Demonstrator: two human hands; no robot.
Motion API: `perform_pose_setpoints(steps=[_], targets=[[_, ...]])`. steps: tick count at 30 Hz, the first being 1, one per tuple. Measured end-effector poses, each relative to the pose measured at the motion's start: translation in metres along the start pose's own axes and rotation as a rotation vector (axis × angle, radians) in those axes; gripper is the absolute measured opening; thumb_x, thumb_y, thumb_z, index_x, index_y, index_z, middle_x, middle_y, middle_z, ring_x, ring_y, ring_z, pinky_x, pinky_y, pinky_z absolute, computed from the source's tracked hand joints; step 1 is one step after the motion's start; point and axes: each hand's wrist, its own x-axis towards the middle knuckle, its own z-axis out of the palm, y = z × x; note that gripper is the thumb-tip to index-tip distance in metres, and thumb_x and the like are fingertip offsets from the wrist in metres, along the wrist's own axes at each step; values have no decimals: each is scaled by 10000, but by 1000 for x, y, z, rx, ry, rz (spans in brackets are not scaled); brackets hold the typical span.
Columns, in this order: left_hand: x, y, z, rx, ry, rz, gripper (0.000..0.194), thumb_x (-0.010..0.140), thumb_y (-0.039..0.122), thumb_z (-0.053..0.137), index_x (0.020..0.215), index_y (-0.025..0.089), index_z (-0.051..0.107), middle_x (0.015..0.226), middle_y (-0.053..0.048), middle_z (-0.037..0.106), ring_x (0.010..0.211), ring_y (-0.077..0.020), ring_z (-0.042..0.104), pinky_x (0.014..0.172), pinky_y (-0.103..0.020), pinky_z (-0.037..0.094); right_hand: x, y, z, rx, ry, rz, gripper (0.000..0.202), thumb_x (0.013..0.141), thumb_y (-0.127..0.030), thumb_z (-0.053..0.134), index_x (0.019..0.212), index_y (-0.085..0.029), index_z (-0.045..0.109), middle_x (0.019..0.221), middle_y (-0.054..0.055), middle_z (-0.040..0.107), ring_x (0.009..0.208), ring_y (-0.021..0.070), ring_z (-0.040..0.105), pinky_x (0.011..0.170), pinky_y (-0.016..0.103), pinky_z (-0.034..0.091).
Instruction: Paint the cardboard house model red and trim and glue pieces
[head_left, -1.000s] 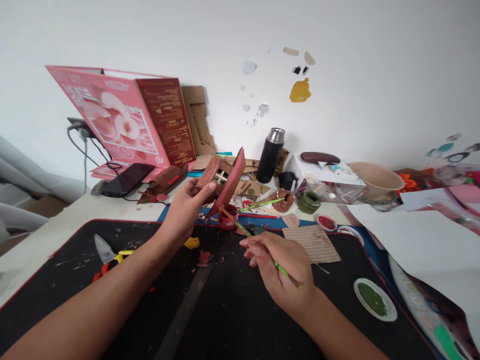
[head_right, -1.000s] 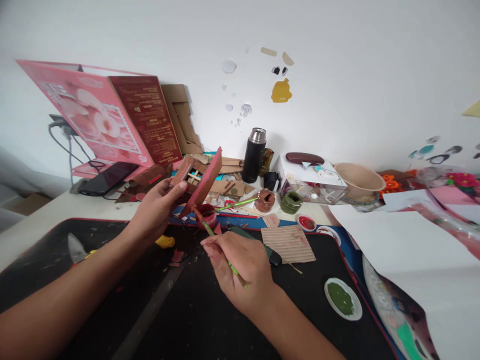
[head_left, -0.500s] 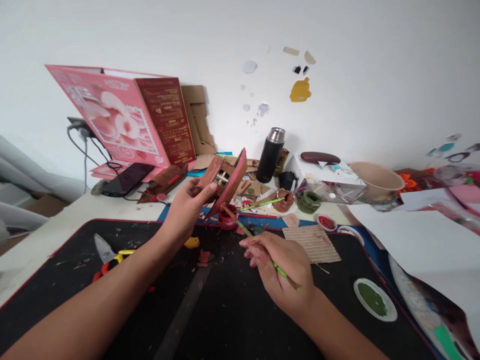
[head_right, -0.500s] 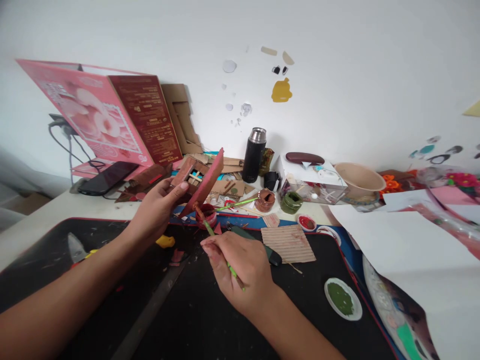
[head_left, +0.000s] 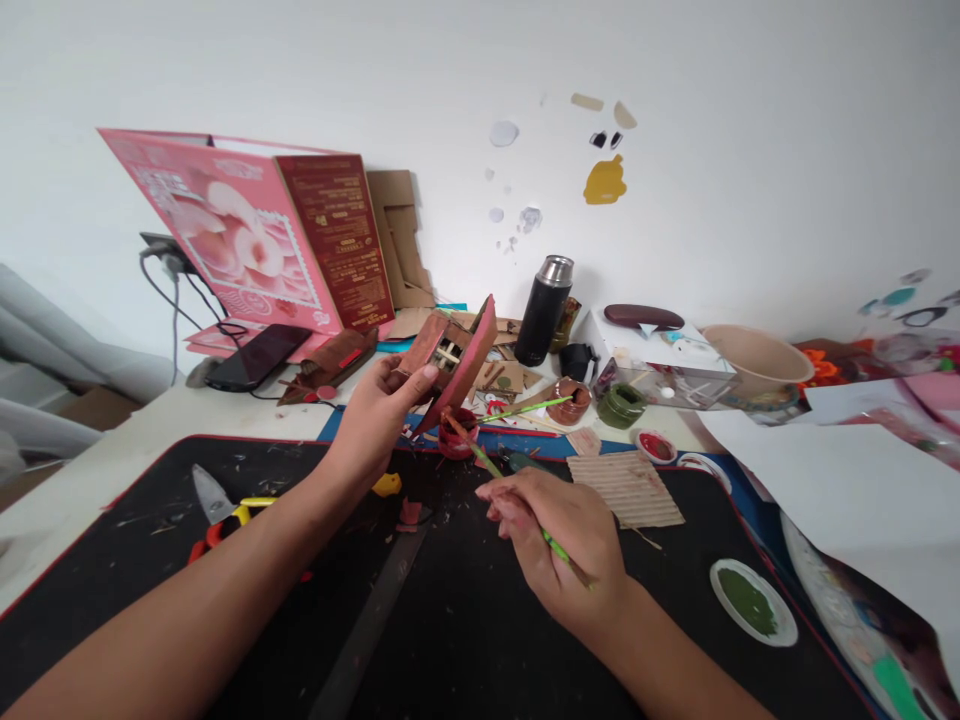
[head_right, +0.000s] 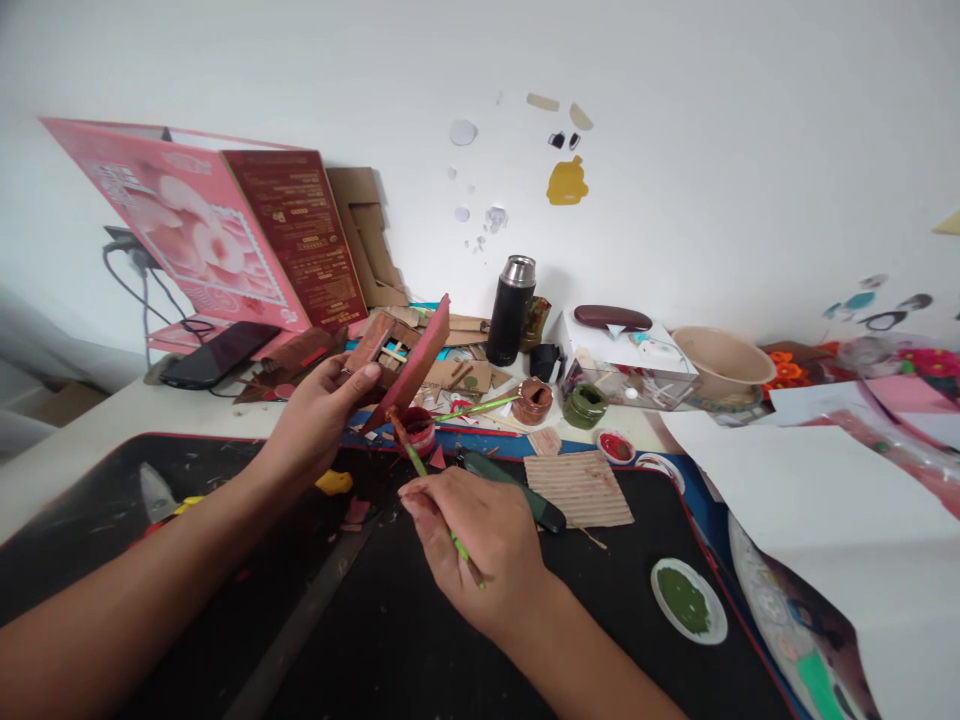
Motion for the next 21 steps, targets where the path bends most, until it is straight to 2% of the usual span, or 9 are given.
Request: perform_pose_setpoints(steps=[6, 13, 21], targets=[[-1, 0, 0, -1, -4, 1, 656, 771, 589, 915, 1210, 162, 679, 1068, -122, 832, 1049, -332, 798, 951, -436, 596, 0, 0, 1, -6, -3, -10, 250, 1176, -215, 510, 1087, -149, 734, 861, 66, 816, 598, 130, 739, 587, 241, 577], [-1, 1, 2, -49, -19, 14, 653, 768, 582, 919, 1209, 170, 670, 1040, -98, 839, 967, -301, 806, 938, -426, 599, -1, -1, 3, 15, -24, -6, 228, 1170, -211, 518, 1100, -158, 728, 877, 76, 824, 637, 146, 760, 585, 227, 594], [-1, 0, 2, -72, 0, 6, 636, 758, 576, 935, 1175, 174, 673, 997, -76, 823, 947, -283, 789, 894, -402, 591, -2, 0, 7, 13, -54, -27, 261, 1185, -251, 491, 1092, -177, 723, 847, 73, 812, 664, 169, 771, 630, 269, 597]])
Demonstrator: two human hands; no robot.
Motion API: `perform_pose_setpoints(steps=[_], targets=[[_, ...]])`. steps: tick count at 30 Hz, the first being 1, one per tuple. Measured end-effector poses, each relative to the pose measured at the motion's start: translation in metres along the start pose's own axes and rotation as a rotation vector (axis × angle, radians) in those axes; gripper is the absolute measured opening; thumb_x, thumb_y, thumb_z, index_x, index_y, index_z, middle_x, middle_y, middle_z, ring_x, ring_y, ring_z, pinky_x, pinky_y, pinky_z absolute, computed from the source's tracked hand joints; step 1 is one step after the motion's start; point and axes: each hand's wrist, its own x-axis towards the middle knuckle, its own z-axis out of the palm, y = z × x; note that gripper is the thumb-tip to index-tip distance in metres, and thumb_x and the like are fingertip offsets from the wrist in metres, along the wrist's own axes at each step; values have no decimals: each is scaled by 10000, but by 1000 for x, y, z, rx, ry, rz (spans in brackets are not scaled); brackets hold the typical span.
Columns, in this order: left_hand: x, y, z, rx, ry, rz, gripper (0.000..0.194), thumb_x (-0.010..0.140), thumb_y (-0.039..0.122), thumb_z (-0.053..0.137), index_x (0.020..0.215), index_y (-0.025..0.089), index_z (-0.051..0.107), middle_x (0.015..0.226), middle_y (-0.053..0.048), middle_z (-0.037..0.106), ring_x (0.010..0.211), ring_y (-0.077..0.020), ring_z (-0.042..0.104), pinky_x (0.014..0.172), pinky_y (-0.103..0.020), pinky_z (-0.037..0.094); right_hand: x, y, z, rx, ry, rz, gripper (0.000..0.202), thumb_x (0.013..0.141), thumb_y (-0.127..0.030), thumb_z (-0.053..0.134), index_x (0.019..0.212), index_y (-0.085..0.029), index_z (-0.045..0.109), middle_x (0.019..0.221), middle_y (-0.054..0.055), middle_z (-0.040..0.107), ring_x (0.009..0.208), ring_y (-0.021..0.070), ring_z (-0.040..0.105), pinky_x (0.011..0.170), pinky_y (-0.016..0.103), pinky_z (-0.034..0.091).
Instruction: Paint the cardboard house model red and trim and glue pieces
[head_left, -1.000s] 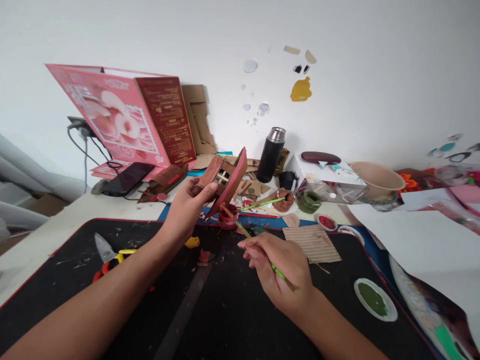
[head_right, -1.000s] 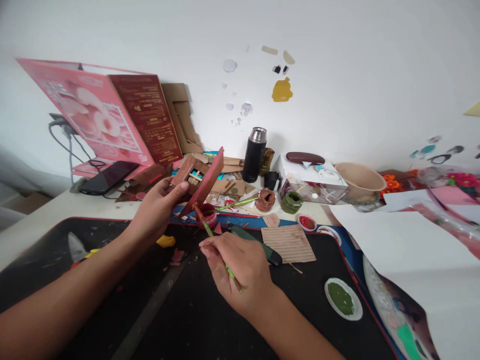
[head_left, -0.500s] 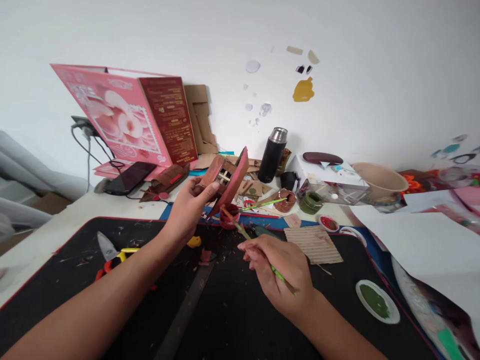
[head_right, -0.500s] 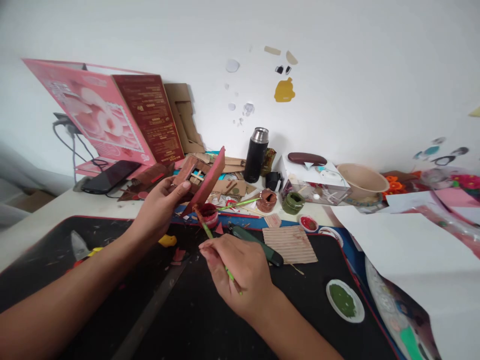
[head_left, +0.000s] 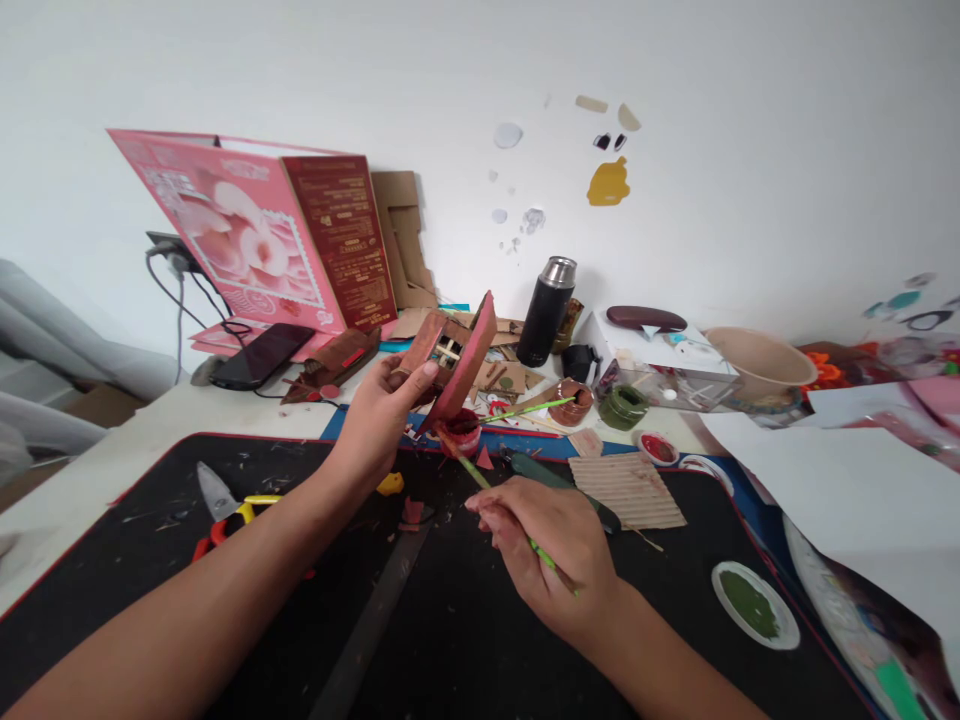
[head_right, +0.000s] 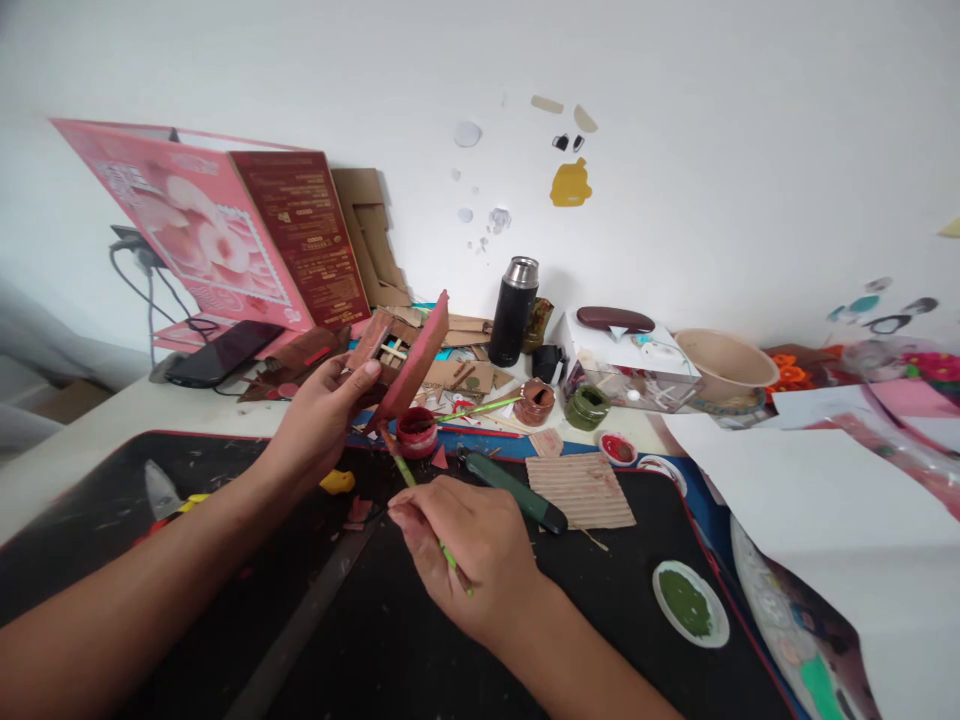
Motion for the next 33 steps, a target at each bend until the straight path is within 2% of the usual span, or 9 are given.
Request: perform_pose_setpoints(steps=[10, 17, 33], targets=[[1, 0, 1, -24, 9, -16, 650, 736, 582, 951, 1163, 186, 661, 984, -72, 831, 951, -288, 801, 937, -422, 604, 1, 1, 4, 28, -13, -8, 291, 1190, -259, 489, 1056, -162, 729, 817, 71, 801, 651, 163, 756, 609, 259, 563], [1, 0, 2, -30, 1, -31, 653, 729, 587, 961, 1136, 176, 657, 986, -79, 826, 927, -268, 800, 920, -400, 603, 1, -1, 2, 34, 13, -2, 294, 1195, -265, 474, 1090, -177, 734, 816, 62, 805, 624, 150, 749, 590, 257, 588], [-1, 1, 4, -35, -21, -36, 621, 741, 584, 951, 1128, 184, 675, 1016, -98, 837, 986, -295, 812, 935, -419, 626, 2, -3, -6, 6, 50, 50, 223, 1165, -220, 533, 1105, -187, 745, 878, 67, 842, 602, 154, 767, 579, 256, 640]])
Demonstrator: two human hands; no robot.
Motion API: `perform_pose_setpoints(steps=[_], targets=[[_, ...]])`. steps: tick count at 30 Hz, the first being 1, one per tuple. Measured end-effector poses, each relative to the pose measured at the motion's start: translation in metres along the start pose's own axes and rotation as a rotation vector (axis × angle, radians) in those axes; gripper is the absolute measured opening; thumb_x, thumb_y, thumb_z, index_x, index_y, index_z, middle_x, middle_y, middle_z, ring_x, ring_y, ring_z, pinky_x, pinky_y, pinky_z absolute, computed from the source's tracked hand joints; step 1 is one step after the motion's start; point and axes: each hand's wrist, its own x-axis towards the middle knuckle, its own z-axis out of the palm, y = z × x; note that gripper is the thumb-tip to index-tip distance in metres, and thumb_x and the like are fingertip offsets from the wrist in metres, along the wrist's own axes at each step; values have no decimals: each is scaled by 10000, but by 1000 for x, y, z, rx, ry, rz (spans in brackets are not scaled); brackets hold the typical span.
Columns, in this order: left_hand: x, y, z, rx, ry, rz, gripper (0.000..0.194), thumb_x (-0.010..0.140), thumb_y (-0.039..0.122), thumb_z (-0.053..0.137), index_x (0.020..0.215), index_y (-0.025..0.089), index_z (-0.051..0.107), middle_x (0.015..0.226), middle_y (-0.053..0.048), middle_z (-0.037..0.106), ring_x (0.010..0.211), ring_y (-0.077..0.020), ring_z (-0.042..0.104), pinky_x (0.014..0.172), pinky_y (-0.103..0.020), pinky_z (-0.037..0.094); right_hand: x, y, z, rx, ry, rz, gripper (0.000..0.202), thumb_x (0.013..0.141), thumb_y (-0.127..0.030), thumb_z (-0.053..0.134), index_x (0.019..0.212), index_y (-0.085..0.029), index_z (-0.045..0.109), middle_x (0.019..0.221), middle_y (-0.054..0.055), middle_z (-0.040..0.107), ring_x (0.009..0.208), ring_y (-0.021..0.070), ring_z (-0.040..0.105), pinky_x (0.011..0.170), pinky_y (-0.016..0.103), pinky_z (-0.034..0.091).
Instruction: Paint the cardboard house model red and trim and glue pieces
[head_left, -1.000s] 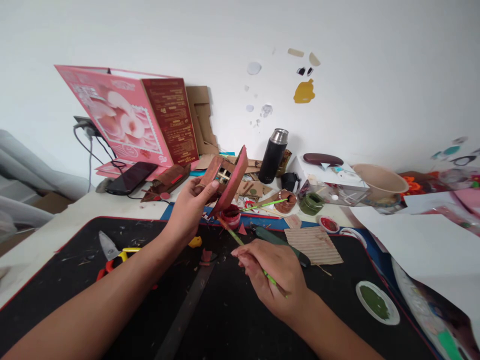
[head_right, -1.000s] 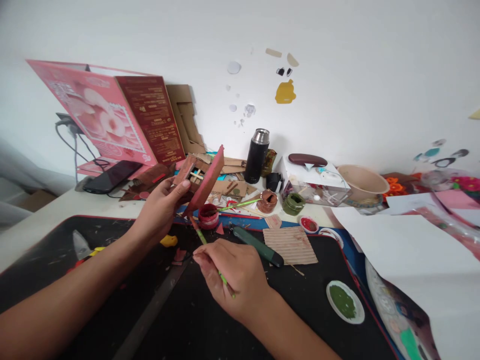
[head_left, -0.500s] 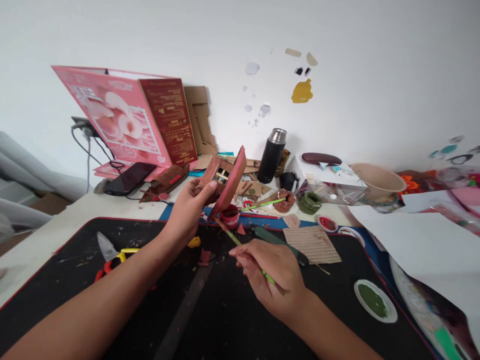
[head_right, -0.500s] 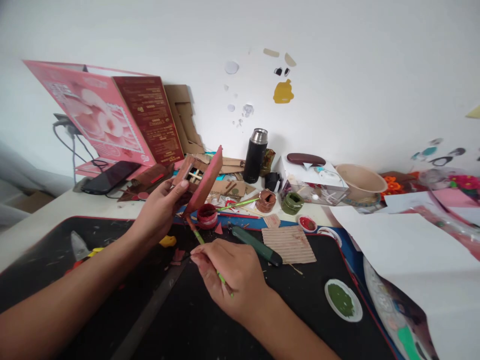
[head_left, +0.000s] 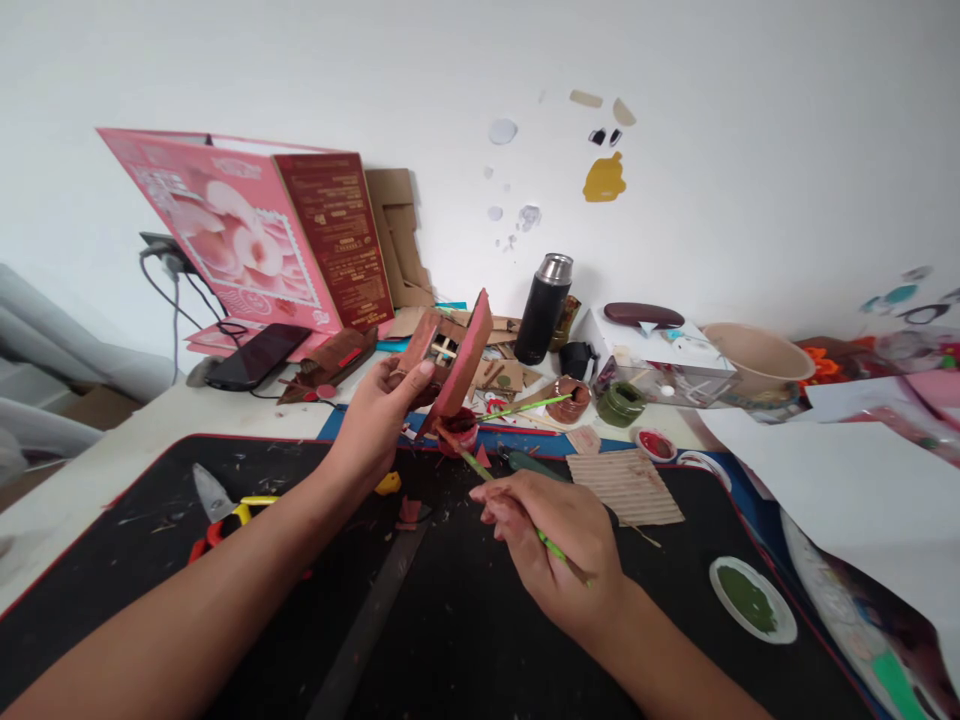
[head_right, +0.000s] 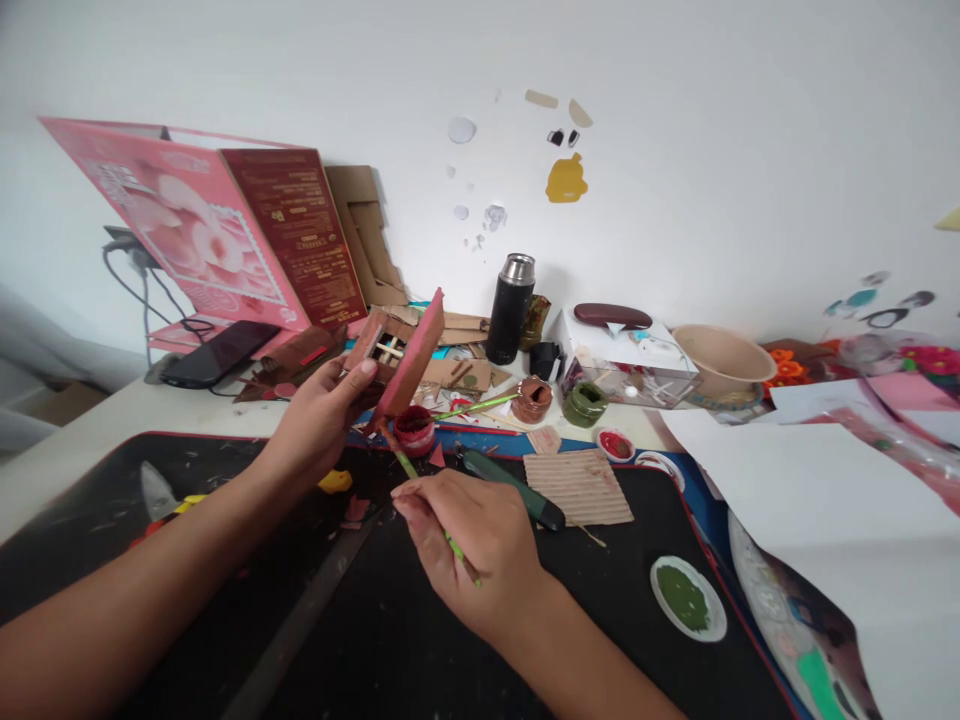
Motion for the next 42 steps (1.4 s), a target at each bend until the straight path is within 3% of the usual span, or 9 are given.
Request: perform_pose_setpoints(steps=[14, 26, 42], targets=[[0, -2, -1, 7, 16, -9, 629, 736, 595, 957, 1114, 185, 667, 1003, -108, 826, 969, -299, 805, 905, -420, 627, 0, 1, -6, -46, 35, 25, 226, 1159, -233, 540, 1114, -206, 759, 852, 49, 835, 601, 162, 763, 683, 291, 691], [0, -1, 0, -18, 21, -8, 651, 710, 592, 975, 1113, 186, 665, 980, -92, 836, 941, -289, 806, 913, -420, 625, -1, 2, 4, 0, -20, -45, 233, 1173, -238, 516, 1080, -187, 723, 860, 72, 827, 636, 165, 767, 622, 276, 626], [0, -3, -1, 28, 9, 32, 678, 743, 600, 943, 1186, 165, 669, 1007, -90, 829, 936, -285, 792, 872, -388, 594, 1, 0, -3, -18, 23, -9, 224, 1155, -189, 541, 1077, -156, 748, 853, 64, 830, 572, 136, 736, 596, 232, 605]])
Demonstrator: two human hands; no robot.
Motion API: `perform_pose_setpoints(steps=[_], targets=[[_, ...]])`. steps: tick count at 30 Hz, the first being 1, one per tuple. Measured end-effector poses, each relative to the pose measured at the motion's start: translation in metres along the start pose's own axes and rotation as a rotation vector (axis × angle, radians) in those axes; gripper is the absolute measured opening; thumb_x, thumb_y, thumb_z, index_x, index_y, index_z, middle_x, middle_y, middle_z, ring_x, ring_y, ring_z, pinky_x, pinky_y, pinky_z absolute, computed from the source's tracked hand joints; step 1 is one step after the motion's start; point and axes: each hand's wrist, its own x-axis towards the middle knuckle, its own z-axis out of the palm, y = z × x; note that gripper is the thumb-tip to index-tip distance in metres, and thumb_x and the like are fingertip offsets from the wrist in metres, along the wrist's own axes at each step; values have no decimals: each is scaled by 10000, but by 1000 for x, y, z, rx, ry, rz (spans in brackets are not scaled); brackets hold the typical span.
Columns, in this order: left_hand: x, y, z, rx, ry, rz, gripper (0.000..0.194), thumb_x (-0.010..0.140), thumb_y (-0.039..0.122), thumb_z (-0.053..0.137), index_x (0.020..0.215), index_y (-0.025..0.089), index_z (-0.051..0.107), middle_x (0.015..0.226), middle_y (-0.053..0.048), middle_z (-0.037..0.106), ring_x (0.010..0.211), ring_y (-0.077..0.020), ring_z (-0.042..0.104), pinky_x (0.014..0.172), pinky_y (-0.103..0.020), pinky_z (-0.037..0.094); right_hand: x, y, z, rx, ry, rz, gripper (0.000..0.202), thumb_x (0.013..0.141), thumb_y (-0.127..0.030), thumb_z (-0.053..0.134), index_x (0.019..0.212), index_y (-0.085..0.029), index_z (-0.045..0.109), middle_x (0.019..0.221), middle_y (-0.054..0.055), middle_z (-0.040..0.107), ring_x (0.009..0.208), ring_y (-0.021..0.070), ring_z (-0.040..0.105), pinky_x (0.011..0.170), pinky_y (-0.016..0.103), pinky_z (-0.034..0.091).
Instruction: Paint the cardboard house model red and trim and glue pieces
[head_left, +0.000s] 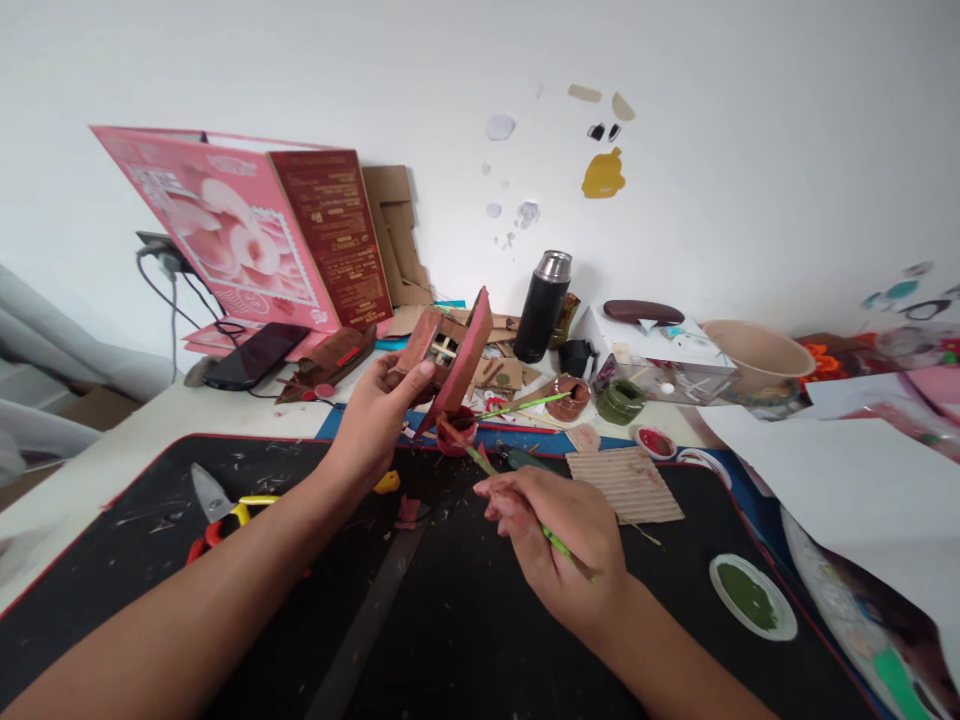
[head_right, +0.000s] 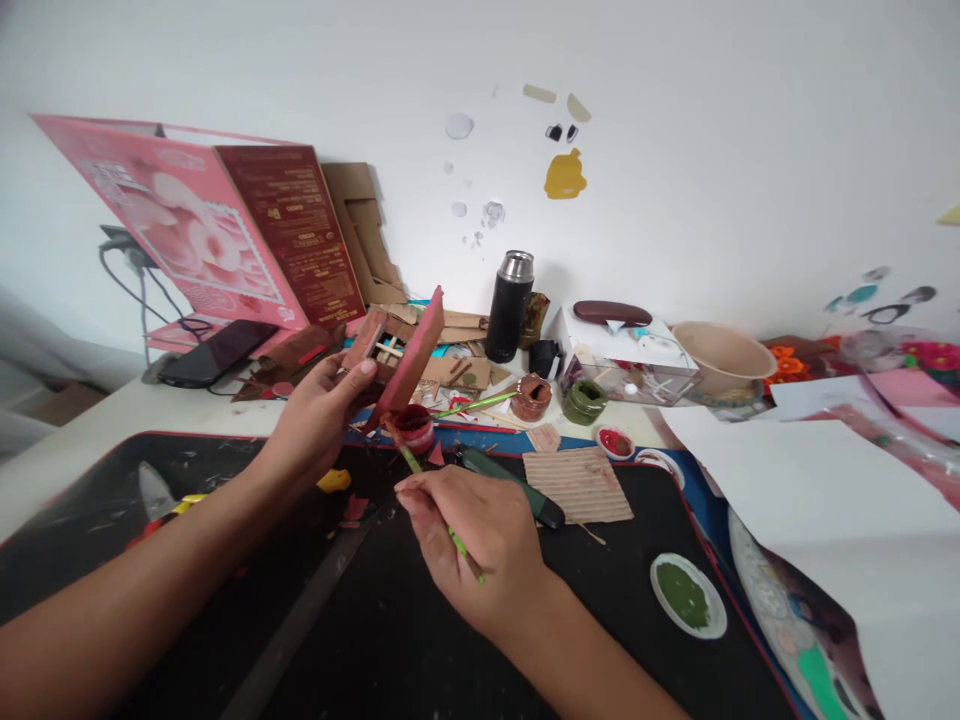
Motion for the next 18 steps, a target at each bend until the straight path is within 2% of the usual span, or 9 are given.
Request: perform_pose_setpoints(steps=[9, 18], targets=[[1, -2, -1, -4, 10, 8, 639, 748, 584, 949, 1161, 180, 677, 995, -81, 832, 931, -283, 794, 858, -386, 600, -2, 1, 1, -14, 6, 12, 218, 1149, -180, 548, 1073, -150, 750, 837, 51, 819, 557, 126, 721, 584, 236, 585], [1, -2, -1, -10, 9, 13, 650, 752, 587, 945, 1177, 174, 678, 989, -85, 833, 969, -296, 800, 904, -409, 609, -3, 1, 7, 19, -25, -20, 222, 1158, -190, 533, 1062, -156, 730, 855, 74, 822, 627, 149, 757, 613, 248, 581]])
